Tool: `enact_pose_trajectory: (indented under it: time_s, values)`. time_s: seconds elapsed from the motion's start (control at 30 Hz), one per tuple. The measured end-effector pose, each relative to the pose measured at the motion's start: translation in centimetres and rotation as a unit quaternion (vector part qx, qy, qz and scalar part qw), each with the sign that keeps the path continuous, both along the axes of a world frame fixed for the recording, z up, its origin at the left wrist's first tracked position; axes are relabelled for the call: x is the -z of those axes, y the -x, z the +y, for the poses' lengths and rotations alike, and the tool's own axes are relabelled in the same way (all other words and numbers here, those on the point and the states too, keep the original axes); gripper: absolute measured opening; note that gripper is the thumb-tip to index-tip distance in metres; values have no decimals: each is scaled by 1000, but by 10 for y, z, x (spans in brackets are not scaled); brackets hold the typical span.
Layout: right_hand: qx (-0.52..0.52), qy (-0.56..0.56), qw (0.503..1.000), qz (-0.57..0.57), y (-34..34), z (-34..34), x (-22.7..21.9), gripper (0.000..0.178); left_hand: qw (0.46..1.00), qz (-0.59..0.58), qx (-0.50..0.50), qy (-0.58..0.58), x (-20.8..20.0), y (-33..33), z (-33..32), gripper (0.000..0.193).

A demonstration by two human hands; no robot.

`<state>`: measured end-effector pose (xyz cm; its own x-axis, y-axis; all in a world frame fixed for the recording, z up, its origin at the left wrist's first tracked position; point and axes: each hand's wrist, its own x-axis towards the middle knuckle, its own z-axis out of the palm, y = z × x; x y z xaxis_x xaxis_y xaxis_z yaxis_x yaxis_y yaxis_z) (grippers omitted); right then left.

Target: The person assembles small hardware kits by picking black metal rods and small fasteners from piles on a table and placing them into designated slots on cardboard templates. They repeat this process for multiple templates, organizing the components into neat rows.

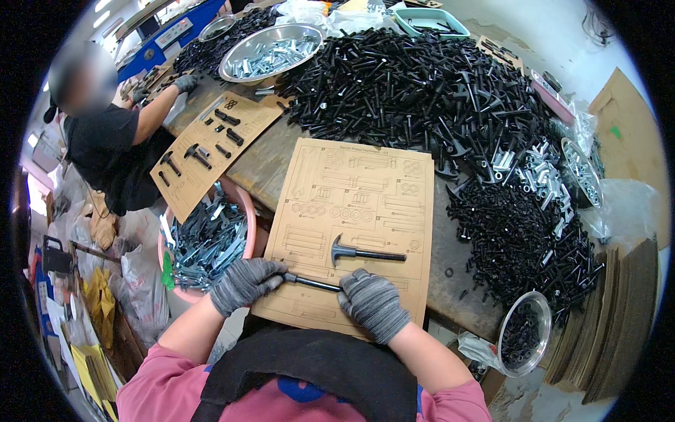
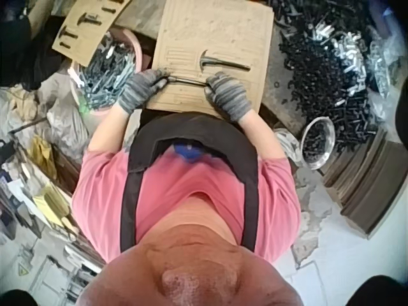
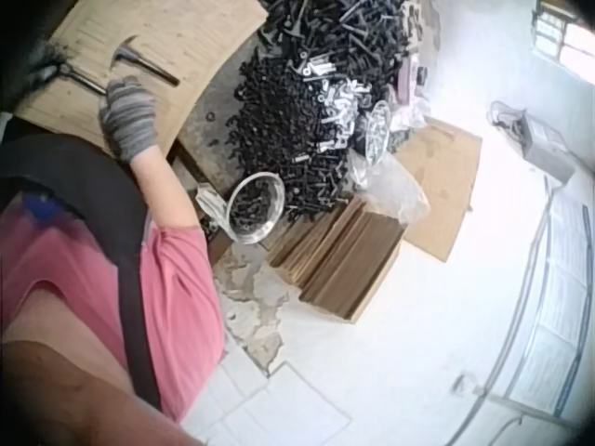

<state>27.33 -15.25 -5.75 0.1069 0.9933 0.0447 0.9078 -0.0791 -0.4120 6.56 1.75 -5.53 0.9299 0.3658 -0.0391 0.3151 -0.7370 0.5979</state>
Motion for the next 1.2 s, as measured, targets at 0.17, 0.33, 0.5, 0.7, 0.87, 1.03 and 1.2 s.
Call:
enact_pose_trajectory:
  time_s: [0.17, 0.33, 0.5, 0.7, 0.87, 1.03, 1.2]
  values:
    - [-5, 20, 1000, 13, -4, -3, -9, 22, 999, 10, 6, -38, 0, -1, 1, 25]
    - [73, -33, 996, 39, -52, -20, -11, 30, 992, -85, -68, -61, -11, -13, 5, 31]
    - [233, 55, 968, -72, -153, -23, -34, 20, 991, -87, -89, -44, -20, -29, 6, 30]
    - [378, -58, 877, -290, -290, -17, -31, 24, 988, -98, -117, -10, -12, -40, 6, 28]
    - [410, 118, 847, -317, -348, 0, -29, 28, 987, -87, -126, -49, -17, -38, 5, 29]
    - [422, 195, 827, -316, -358, 2, -47, 26, 986, -74, -148, -17, -14, -34, 9, 30]
    - [310, 60, 905, -286, -273, 32, -80, 20, 985, -73, -155, -37, -19, -34, 9, 28]
